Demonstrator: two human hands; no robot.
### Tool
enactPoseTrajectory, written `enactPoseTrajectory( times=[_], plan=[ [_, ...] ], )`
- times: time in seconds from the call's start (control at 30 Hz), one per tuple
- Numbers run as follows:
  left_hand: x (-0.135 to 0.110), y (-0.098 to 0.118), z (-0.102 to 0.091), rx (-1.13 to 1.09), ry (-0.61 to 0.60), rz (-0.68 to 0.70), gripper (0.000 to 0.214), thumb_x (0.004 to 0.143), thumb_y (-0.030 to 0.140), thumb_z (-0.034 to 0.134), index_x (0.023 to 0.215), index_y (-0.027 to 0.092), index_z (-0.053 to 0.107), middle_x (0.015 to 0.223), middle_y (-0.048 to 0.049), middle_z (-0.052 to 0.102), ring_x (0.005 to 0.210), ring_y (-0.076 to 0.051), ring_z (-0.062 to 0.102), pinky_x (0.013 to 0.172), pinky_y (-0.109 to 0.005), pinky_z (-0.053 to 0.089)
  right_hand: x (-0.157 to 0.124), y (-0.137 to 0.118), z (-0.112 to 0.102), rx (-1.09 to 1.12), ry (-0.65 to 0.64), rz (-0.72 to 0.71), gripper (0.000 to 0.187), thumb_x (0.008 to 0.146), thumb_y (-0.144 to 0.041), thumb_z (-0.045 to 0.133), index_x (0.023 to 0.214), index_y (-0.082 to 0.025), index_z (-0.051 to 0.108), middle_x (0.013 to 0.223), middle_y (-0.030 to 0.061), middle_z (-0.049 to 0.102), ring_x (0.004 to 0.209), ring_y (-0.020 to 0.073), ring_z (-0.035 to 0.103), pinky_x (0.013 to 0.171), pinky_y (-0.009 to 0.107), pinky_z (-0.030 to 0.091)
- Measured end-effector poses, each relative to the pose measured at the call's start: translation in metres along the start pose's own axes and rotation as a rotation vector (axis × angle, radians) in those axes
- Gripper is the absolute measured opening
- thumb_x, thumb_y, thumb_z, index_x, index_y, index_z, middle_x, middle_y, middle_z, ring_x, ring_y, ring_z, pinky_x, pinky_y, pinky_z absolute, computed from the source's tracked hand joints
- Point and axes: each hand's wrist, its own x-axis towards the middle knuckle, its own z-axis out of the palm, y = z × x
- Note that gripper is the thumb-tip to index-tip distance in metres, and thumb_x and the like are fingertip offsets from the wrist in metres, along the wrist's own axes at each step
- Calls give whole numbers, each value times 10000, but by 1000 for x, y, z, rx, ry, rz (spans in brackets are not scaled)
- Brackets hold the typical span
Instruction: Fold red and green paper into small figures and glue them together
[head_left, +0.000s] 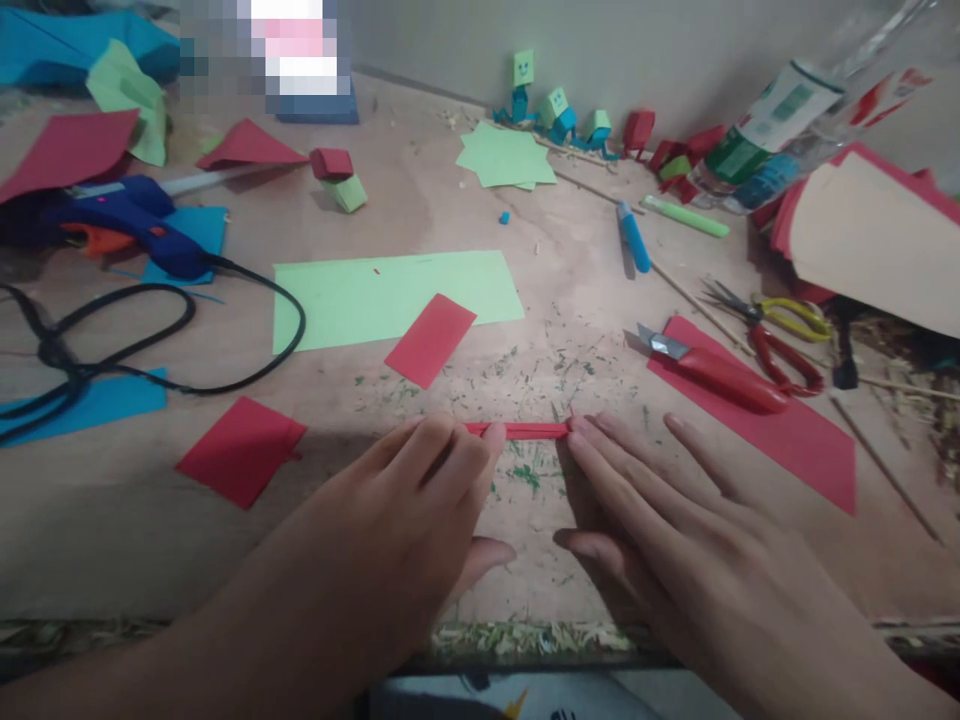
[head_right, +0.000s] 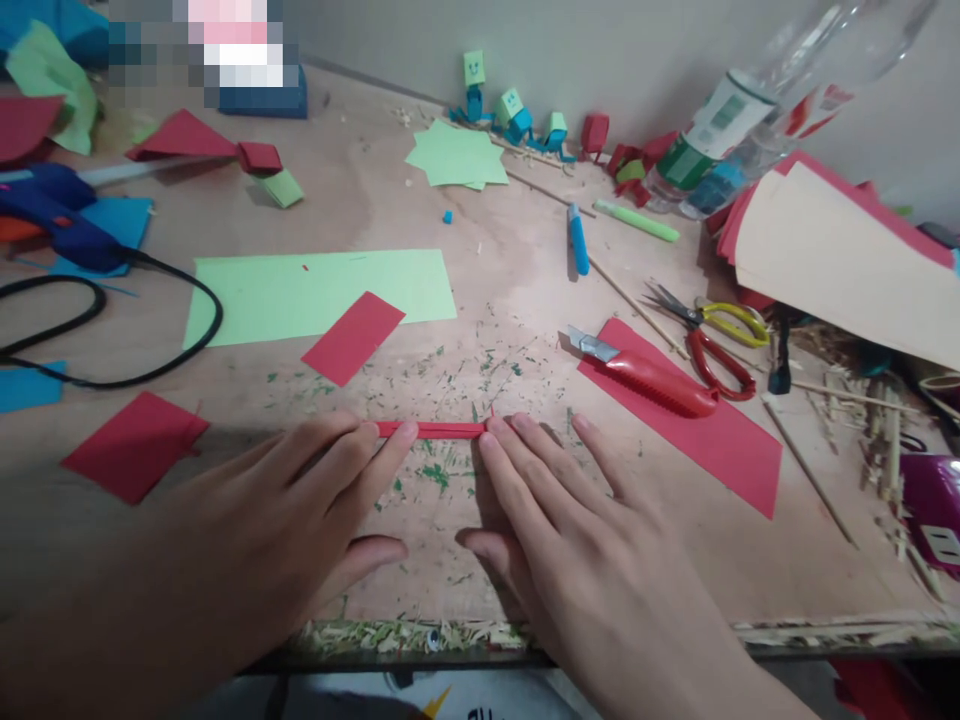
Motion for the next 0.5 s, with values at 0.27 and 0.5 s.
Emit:
enactPoseTrajectory(
  times=[0.27,0.5],
  plan=[
    [0,-3,-4,1,-49,13,679,1069,511,541,1549,31,522,1081,-140,688,1051,-338,564,911,-445,455,10,-4,8,147,-21,-137,555,1131,-392,473,1578,-63,487,1666,91,468,1563,238,435,1334,432,309],
    [1,-4,-3,3,-50,26,613,1065,481,511,1469,29,604,1133,-165,650,1089,-346,564,949,-462,487,7,4,14,185,-67,-146,610,1121,-415,489,1622,-70,438,1701,84,400,1590,225,373,1354,391,197]
  ],
)
